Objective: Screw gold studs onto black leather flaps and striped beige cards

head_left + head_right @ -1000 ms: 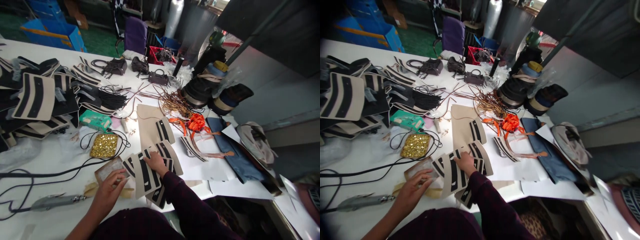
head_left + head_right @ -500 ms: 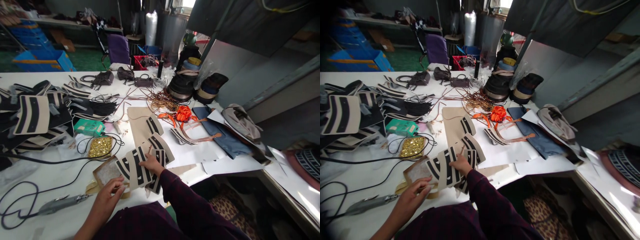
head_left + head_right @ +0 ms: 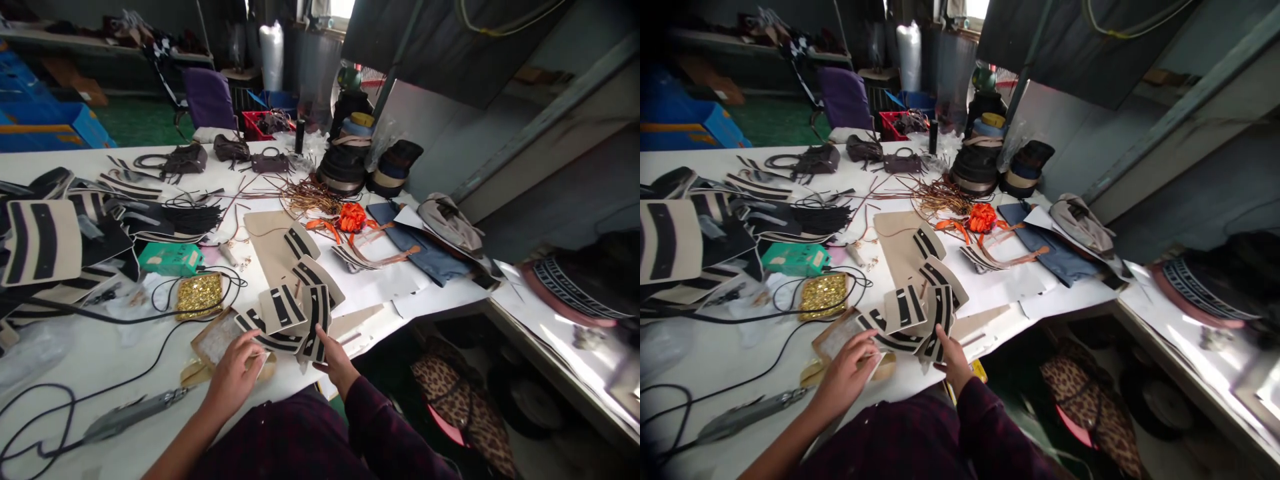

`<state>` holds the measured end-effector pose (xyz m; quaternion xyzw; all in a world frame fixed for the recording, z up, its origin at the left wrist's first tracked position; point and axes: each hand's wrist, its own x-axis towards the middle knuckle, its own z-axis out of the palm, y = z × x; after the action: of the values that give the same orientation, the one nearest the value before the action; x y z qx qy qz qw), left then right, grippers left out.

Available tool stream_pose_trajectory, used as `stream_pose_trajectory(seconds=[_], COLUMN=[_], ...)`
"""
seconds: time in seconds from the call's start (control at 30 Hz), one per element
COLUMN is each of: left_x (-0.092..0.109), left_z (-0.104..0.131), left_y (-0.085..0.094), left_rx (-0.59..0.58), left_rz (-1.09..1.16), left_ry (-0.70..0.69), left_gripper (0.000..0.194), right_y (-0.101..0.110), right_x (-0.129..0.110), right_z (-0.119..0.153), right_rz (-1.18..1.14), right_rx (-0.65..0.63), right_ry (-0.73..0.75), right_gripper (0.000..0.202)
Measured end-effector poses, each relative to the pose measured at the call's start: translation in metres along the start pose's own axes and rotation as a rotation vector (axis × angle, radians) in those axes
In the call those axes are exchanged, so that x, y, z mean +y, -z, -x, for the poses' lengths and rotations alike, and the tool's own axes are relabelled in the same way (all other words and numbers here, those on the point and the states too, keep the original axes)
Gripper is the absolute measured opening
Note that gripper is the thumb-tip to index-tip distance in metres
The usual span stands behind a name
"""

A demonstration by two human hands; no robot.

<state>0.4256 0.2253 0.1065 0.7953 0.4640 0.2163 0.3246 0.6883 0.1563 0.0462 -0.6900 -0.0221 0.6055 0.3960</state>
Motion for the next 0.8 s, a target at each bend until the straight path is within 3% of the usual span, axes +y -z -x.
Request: stream_pose_trajectory(seconds=[0.1, 0.27, 0.37, 0.5, 0.6, 0.73, 0.8], left_x=[-0.001, -0.004, -0.005, -0.001, 0.002, 0.006, 0.004], left_z=[-0.009, -0.016, -0.014, -0.009, -0.004, 0.013, 0.024], left_y=[0.004, -0.013, -0.025, -0.027, -0.018, 0.001, 0.009], left_rx=[-0.029, -0.384, -0.480, -0.492, -0.438, -0.228, -0.192], left_rz=[-0.076, -0.096, -0.101, -0.104, -0.079, 0.070, 0.182], left_ry=[-0.117, -0.209, -0.227, -0.246, -0.288, -0.332, -0.274], left_gripper=[0.019, 0.016, 0.017, 0.018, 0.018, 0.015, 0.016], right_y=[-0.019, -0.051, -0.074, -0.096, -0.100, -0.088, -0.073], right_x=[0.009, 0.010, 0.016, 0.028, 0.032, 0.031, 0.032], right_z=[0.007, 0.016, 0.014, 0.005, 0.002, 0.021, 0.042], right_rz=[-0.133, -0.269, -0.292, -0.330, -0.372, -0.470, -0.547], right_rx=[-0.005, -0.039, 0.024, 0.196, 0.234, 0.208, 0.197], right_ry=[-0.052, -0.068, 0.017, 0.110, 0.131, 0.233, 0.295], right_gripper=[0.069, 0.075, 0.061, 0.039, 0.029, 0.041, 0.048])
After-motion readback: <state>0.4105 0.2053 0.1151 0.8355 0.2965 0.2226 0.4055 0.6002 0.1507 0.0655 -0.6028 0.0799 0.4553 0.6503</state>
